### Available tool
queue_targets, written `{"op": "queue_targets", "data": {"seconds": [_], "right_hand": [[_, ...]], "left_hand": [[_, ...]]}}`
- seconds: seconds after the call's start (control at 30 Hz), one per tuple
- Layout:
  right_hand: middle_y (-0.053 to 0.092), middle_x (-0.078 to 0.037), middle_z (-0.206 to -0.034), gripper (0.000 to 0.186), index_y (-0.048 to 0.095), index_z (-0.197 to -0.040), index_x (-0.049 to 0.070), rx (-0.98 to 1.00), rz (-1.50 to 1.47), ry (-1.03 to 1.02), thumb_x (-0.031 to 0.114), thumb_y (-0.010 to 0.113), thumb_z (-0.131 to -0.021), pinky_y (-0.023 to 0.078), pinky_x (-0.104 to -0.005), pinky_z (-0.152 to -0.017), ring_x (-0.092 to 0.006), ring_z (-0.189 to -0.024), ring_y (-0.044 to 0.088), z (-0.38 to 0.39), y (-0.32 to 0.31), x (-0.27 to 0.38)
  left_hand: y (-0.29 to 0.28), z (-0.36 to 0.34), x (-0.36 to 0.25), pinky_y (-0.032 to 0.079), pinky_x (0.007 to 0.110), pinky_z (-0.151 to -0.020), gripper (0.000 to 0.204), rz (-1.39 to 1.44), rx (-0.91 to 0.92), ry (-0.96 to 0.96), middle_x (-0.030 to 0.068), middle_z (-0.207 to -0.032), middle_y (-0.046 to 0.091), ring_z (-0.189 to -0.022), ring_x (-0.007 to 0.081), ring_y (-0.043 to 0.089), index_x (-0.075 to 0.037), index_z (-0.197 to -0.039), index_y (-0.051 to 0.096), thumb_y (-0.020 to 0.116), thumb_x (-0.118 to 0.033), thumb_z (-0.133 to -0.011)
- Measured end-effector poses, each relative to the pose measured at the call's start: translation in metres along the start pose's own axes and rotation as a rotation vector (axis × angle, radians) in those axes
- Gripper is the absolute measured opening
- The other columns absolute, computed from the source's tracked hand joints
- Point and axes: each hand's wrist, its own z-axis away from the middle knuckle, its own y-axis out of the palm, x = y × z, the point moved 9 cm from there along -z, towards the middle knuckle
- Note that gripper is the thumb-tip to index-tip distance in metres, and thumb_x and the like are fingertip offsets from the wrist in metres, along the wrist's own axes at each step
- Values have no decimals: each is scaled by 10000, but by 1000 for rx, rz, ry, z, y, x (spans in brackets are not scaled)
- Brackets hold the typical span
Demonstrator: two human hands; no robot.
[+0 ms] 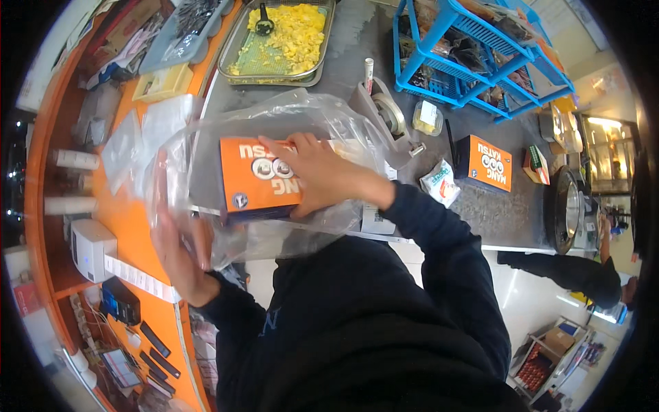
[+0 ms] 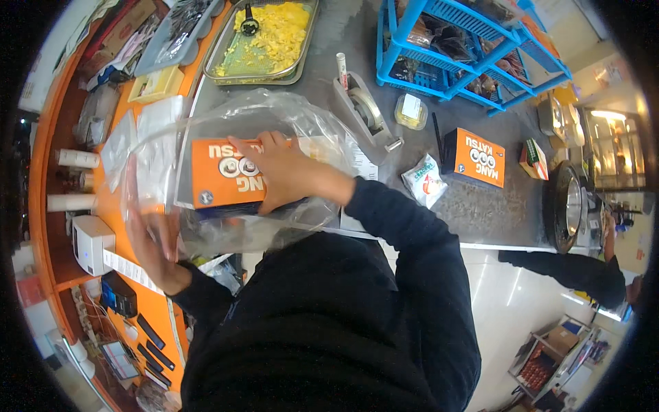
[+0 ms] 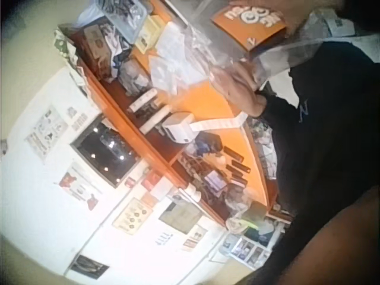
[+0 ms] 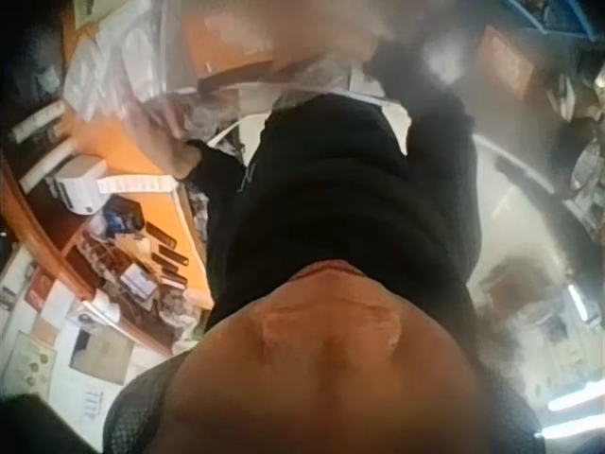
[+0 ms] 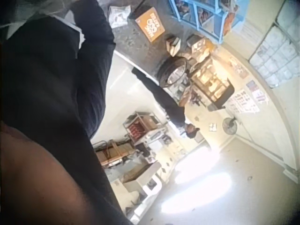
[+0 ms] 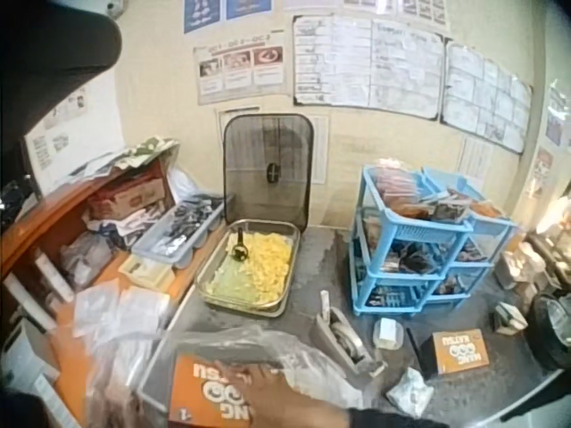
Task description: The person packs food containers into bags, checks order receipts, scoops seasoned rice and wraps rice balls in paper, and folds and packs food boxes.
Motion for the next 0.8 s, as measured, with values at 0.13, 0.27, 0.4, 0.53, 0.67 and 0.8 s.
{"op": "queue_targets", "data": {"seconds": [0.13,0.27,0.4,0.53,0.67,0.8], "right_hand": [[393,-199,-1208,1172,140,-1425,161,36,397,210,295,835,-491,321,-418,-976,-337,-1178,352,-4,42,-32],[359,-193,-1327,1052,235,-1391,149,-125,430,111,250,827,-527,375,-422,-924,-312,-1187,405,23,8,-28],[448,-122,-1303,818,390,-1320,126,-76,-276,43,111,781,-601,388,-362,-936,-256,-1158,468,127,-104,-41],[242,-170,-1431,1207,178,-1408,158,40,921,1060,154,864,-415,269,-532,-1008,-343,-1253,328,281,-130,-241],[269,-209,-1369,1325,26,-1428,196,4,585,657,236,860,-400,235,-602,-991,-393,-1248,304,298,-91,-315],[419,-182,-1180,1228,120,-1434,174,-239,384,523,205,819,-425,337,-457,-896,-367,-1040,424,268,-144,-233]], "left_hand": [[7,10,-14,342,141,-370,677,182,79,15,-39,-390,413,-275,15,320,15,-1389,170,398,-416,-918],[4,1,-5,266,153,-346,629,356,25,25,41,-529,540,-293,30,312,57,-1385,117,424,-254,-932],[-31,7,19,296,149,-402,435,214,-101,-37,-32,-375,337,-295,50,265,30,-1285,308,374,-248,-956],[-12,-1,23,302,138,-439,480,151,-129,-20,-37,-382,303,-298,50,230,24,-1339,239,357,-242,-958],[14,-7,20,279,136,-401,601,292,-43,-97,-36,-434,355,-313,39,246,24,-1398,127,410,-238,-937],[17,-16,15,229,162,-335,673,235,-50,-92,-33,-495,421,-337,26,293,24,-1403,90,466,-242,-912]]}}
